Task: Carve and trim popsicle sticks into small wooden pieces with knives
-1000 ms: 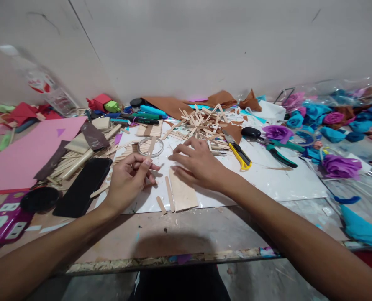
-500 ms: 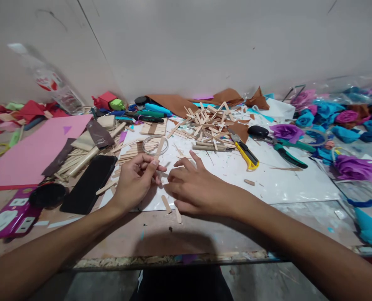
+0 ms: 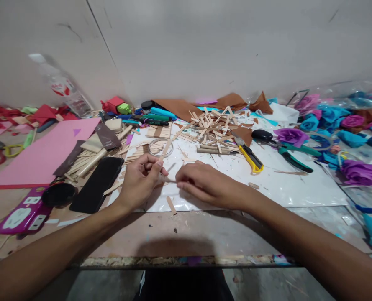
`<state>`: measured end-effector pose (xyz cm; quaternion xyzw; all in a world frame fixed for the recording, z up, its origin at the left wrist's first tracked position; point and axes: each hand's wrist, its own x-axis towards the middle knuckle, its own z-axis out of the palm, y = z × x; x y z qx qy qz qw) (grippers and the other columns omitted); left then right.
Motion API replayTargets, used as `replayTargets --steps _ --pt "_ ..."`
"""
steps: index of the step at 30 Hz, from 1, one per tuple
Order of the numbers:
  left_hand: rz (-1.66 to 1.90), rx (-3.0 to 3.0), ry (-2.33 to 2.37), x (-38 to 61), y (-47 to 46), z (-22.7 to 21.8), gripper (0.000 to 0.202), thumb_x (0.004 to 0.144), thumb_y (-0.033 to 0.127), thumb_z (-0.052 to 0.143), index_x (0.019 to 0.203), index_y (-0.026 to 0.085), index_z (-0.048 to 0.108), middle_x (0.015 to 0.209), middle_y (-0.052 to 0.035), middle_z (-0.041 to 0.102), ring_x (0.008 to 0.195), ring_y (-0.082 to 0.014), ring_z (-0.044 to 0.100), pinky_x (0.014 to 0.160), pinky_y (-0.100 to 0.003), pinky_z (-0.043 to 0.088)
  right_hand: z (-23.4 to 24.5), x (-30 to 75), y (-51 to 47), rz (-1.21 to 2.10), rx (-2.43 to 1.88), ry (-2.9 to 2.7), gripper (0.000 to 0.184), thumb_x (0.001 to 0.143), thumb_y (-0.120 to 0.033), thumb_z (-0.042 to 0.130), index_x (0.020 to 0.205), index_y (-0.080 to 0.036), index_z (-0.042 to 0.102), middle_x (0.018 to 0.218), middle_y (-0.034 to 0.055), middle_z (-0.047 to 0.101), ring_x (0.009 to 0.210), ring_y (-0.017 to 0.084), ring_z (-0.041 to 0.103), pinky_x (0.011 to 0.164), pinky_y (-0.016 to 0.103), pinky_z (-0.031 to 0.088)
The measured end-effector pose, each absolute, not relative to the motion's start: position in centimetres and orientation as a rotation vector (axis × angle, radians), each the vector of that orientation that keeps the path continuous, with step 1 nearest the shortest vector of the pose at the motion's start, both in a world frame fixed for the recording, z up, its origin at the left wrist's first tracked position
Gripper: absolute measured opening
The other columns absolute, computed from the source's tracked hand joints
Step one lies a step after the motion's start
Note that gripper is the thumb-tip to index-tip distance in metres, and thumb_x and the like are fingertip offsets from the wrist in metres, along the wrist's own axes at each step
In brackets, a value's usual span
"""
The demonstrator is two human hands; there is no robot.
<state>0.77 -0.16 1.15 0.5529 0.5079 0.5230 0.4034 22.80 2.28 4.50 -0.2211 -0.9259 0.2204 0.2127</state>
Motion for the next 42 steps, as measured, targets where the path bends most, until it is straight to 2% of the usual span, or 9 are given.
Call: replayTargets --steps 2,5,11,20,25,31,35,38,42 --pt "1.324 1.475 1.318 0.7 -0.3 1.4 0.018 0.096 0.031 0.065 0.086 0.017 0.062 0.071 -0.0013 0.071 0.055 -0.0094 0.061 0.051 -0.02 0.051 4.3 22.7 2.2 0.749 -0.76 -2.288 0.02 0.103 -0.029 0.056 0.115 -0.016 0.065 0.076 0.0011 0.069 0.063 0.013 0.059 0.058 0.024 0.044" --pt "1.319 1.574 1.346 0.6 -0.6 1.5 0.018 0.098 0.031 0.064 0.087 0.018 0.062 0.072 -0.0014 0.071 0.057 -0.0106 0.064 0.053 -0.021 0.053 4.1 22.4 1.9 0.915 -0.877 -2.083 0.022 0.1 -0.027 0.059 0.114 -0.015 0.069 0.061 -0.0035 0.063 0.049 0.009 0.052 0.046 0.021 0.036" --pt "1.327 1.682 1.364 0.2 -0.5 1.3 0.018 0.1 0.032 0.062 0.089 0.018 0.063 0.074 -0.0016 0.072 0.059 -0.012 0.065 0.055 -0.024 0.05 3.8 21.7 1.6 1.15 -0.956 -1.935 0.017 0.093 -0.026 0.064 0.101 -0.016 0.075 0.059 -0.0021 0.063 0.047 0.008 0.051 0.042 0.018 0.035" --pt "1.297 2.231 1.492 -0.8 -0.6 1.3 0.012 0.102 0.027 0.056 0.094 0.02 0.062 0.072 0.0001 0.066 0.059 -0.0133 0.059 0.059 -0.026 0.044 4.4 21.3 0.7 1.444 -1.02 -1.713 0.026 0.092 -0.032 0.065 0.107 -0.014 0.075 0.053 -0.0035 0.057 0.041 0.008 0.043 0.037 0.018 0.03" --pt "1.313 2.503 1.492 -1.3 -0.4 1.5 0.01 0.101 0.022 0.054 0.099 0.019 0.063 0.07 0.0002 0.064 0.058 -0.0132 0.057 0.06 -0.026 0.043 4.8 21.2 0.5 1.307 -0.981 -1.761 0.026 0.094 -0.032 0.064 0.106 -0.013 0.076 0.055 -0.0025 0.057 0.045 0.009 0.046 0.039 0.02 0.032" --pt "1.34 2.496 1.496 -1.1 -0.8 1.9 0.009 0.1 0.02 0.056 0.098 0.019 0.064 0.071 -0.0004 0.066 0.059 -0.0135 0.059 0.062 -0.025 0.044 4.3 21.6 0.6 1.004 -0.953 -1.919 0.024 0.098 -0.031 0.061 0.106 -0.016 0.078 0.073 0.0022 0.07 0.051 0.009 0.048 0.044 0.022 0.034" --pt "1.31 2.5 1.554 -1.0 -1.0 1.9 0.012 0.101 0.023 0.055 0.098 0.02 0.067 0.069 -0.0005 0.065 0.058 -0.0142 0.058 0.062 -0.026 0.043 4.4 21.4 -0.4 0.835 -0.936 -2.016 0.025 0.101 -0.028 0.058 0.114 -0.021 0.078 0.076 0.0015 0.074 0.058 0.013 0.057 0.052 0.025 0.043" --pt "1.276 2.548 1.561 -1.0 -1.0 1.6 0.013 0.101 0.024 0.055 0.097 0.02 0.067 0.07 -0.0011 0.067 0.058 -0.0144 0.059 0.061 -0.026 0.043 5.0 21.4 -0.8 0.779 -0.944 -2.014 0.024 0.101 -0.028 0.058 0.111 -0.026 0.08 0.089 0.0029 0.079 0.071 0.018 0.068 0.061 0.029 0.051" --pt "1.292 2.567 1.526 -1.0 -1.0 1.5 0.009 0.101 0.021 0.056 0.101 0.019 0.065 0.073 -0.0016 0.069 0.06 -0.0142 0.061 0.062 -0.027 0.045 5.0 21.5 -0.4 0.78 -0.94 -1.969 0.022 0.1 -0.027 0.059 0.107 -0.025 0.081 0.089 0.002 0.08 0.071 0.018 0.069 0.062 0.03 0.052"
